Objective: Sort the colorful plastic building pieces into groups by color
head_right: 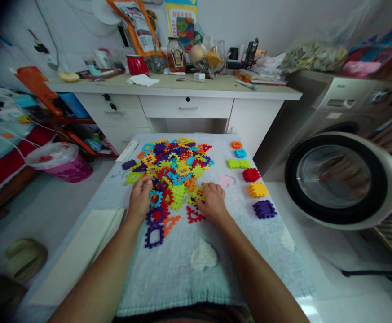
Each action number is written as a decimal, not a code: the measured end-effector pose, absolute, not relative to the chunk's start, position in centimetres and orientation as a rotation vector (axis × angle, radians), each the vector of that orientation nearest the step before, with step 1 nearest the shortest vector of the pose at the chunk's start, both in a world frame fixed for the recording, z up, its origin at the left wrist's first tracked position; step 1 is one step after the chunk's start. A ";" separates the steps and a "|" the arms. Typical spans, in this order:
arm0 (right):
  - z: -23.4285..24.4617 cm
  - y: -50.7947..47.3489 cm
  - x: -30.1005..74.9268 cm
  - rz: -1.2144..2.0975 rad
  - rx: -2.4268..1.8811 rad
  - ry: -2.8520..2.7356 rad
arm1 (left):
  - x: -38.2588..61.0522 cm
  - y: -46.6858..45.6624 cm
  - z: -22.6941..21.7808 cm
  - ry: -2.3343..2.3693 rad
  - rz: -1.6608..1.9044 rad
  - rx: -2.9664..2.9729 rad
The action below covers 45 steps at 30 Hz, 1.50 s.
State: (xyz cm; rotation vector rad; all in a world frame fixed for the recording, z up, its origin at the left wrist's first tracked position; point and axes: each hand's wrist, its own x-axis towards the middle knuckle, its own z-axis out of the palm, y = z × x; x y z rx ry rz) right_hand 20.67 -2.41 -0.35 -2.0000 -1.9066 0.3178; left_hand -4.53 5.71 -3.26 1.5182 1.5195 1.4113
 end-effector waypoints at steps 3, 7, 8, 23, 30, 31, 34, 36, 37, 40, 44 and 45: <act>0.8 -2.2 20.8 0.413 -2.077 -1.994 | -4.5 5.8 -3.3 1.521 1.416 1.512; 2.2 -2.0 21.0 0.503 -2.056 -2.068 | -4.5 5.9 -3.5 1.515 1.418 1.513; 2.5 -2.0 21.2 0.502 -2.035 -2.079 | -4.5 6.0 -3.5 1.517 1.418 1.512; 9.0 6.9 38.5 0.169 -2.066 -2.062 | -4.7 6.3 -4.1 1.534 1.371 1.550; 6.5 10.0 42.9 0.263 -2.484 -2.059 | -4.7 6.3 -4.2 1.546 1.359 1.528; 6.3 10.3 43.1 0.291 -2.502 -2.064 | -4.7 6.3 -4.2 1.543 1.358 1.535; 5.7 11.0 43.6 0.350 -2.492 -2.105 | -4.8 6.3 -4.2 1.541 1.351 1.549; 5.4 11.4 43.8 0.364 -2.492 -2.129 | -4.9 6.3 -4.2 1.543 1.349 1.540; 5.3 11.6 43.8 0.369 -2.499 -2.136 | -4.9 6.3 -4.2 1.541 1.350 1.531; 4.9 11.9 43.8 0.377 -2.518 -2.141 | -4.9 6.3 -4.1 1.524 1.357 1.505; 4.4 12.1 43.8 0.396 -2.544 -2.145 | -4.9 6.3 -4.2 1.512 1.367 1.482; 4.3 12.2 43.8 0.388 -2.532 -2.164 | -5.0 6.3 -4.3 1.512 1.367 1.479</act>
